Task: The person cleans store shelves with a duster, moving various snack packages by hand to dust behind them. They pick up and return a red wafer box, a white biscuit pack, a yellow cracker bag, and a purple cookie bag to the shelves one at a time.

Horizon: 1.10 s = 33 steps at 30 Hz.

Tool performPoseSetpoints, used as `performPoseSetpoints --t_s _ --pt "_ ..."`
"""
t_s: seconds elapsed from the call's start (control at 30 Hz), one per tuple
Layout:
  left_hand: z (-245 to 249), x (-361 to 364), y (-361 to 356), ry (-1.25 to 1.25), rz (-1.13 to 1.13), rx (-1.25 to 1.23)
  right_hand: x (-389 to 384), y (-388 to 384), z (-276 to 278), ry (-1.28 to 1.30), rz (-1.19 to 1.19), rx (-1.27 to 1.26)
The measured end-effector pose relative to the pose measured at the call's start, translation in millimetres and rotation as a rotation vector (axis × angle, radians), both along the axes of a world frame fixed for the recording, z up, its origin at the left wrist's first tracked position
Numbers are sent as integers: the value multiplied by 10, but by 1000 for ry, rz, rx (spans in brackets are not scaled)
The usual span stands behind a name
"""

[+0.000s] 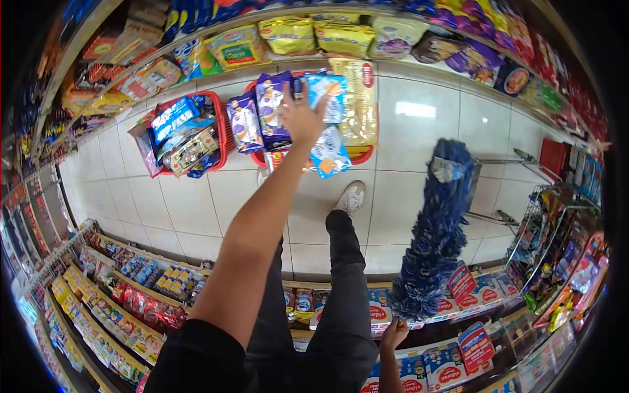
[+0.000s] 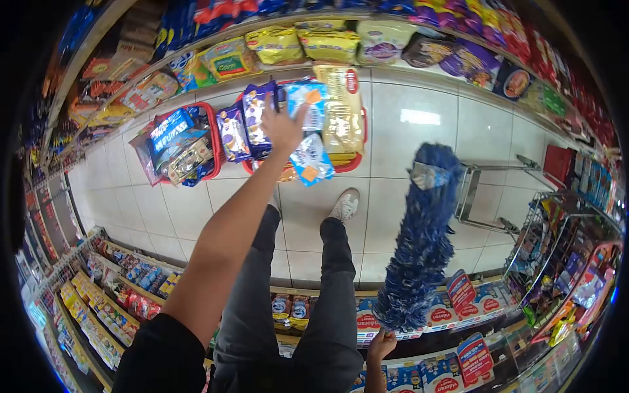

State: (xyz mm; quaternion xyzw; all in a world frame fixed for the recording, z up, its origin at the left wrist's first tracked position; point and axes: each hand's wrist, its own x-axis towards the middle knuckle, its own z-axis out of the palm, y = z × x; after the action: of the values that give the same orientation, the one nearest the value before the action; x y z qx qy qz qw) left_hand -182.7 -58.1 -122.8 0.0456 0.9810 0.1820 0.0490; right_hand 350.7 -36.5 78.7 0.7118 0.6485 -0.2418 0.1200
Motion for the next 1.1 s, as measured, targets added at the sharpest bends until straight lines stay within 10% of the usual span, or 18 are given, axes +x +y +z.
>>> performPoseSetpoints --t_s 0.27,0.43,0.53,0.63,0.7,0.73,0.8,1.1 --pt "981 -69 -280 6 133 777 90 400 151 137 263 155" --pt "2189 395 -307 -680 448 1372 -430 561 725 583 98 -130" --pt "2271 820 -556 -1142 477 1680 -1223 694 1709 512 439 -217" --pt "3067 813 -339 -1264 -398 2019 -1425 814 2371 468 730 -227" --pt "3158 971 -573 -1296 6 2110 -1342 906 2685 351 786 -67" --pt "3947 1116 -463 -1139 -4 1746 -1280 940 2845 330 768 -22" --pt "3754 1126 -696 -1210 145 1609 -1180 967 3107 320 703 32" --pt "5486 1543 181 -1341 127 1777 -971 1418 3109 598 400 111"
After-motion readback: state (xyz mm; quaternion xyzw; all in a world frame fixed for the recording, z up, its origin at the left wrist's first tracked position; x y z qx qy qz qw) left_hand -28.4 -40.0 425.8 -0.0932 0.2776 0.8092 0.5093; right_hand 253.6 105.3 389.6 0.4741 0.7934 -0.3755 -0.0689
